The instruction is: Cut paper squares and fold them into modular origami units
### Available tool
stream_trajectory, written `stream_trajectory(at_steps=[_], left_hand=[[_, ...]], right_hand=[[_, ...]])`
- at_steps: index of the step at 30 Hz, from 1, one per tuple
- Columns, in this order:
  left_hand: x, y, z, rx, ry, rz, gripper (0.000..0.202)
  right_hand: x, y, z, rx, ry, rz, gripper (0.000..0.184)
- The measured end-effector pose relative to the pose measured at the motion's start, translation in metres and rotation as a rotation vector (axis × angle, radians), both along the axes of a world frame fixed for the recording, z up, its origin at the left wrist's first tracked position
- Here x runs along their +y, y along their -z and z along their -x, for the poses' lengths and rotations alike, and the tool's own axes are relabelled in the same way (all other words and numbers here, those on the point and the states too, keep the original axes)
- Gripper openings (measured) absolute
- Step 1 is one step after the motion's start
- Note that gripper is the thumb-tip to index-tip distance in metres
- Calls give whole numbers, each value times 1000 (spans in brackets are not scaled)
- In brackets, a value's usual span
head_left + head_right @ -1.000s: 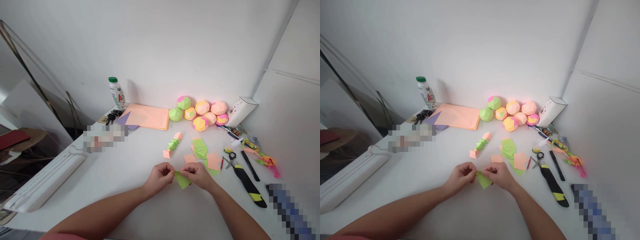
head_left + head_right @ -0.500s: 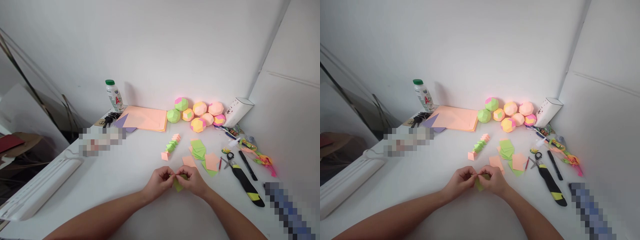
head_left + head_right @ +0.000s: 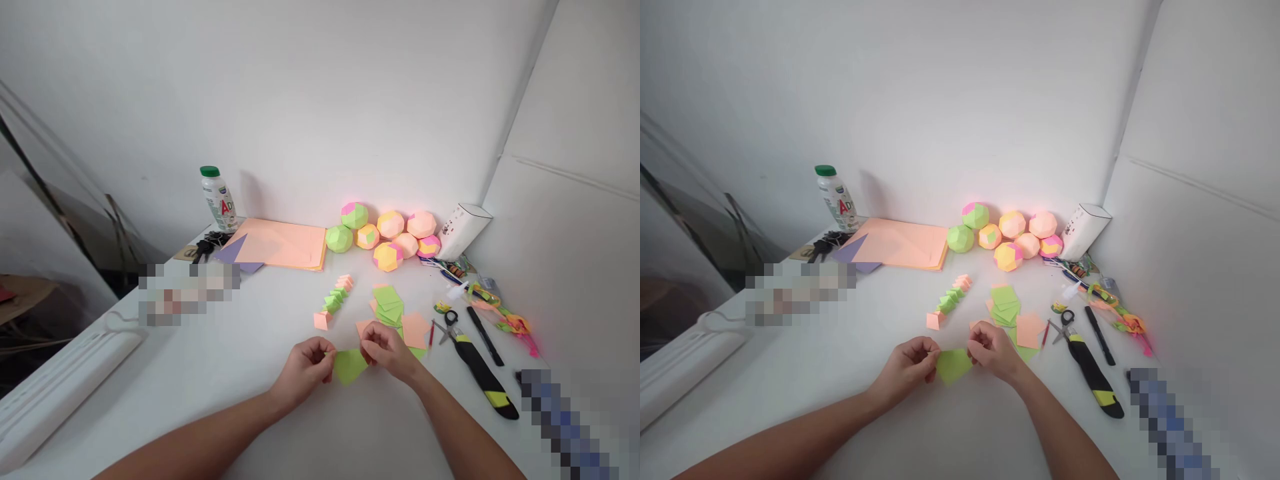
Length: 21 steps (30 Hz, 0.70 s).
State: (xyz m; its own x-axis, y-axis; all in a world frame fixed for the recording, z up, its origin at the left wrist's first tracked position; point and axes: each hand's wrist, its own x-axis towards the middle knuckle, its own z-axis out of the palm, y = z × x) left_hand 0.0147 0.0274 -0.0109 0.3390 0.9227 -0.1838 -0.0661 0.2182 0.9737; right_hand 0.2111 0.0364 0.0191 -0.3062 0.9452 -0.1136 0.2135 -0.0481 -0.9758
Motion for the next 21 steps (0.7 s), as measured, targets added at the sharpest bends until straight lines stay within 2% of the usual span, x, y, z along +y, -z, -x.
stream_trajectory(at_steps=[4, 7, 13, 18, 21], left_hand=[[0, 0, -1, 3, 24, -7, 24], [0, -2, 0, -3, -46, -36, 24], [0, -7, 1, -73, -159, -65, 23], [-1, -4, -1, -215, -73, -58, 27], [0, 2, -2, -219, -46, -59, 31]], right_hand=[[-8, -1, 9, -32, -56, 22, 16], [-10, 1, 13, -52, -2, 19, 24], [-9, 2, 13, -73, 72, -26, 27], [-11, 0, 17, -63, 99, -75, 29], [-9, 2, 17, 12, 91, -36, 33]])
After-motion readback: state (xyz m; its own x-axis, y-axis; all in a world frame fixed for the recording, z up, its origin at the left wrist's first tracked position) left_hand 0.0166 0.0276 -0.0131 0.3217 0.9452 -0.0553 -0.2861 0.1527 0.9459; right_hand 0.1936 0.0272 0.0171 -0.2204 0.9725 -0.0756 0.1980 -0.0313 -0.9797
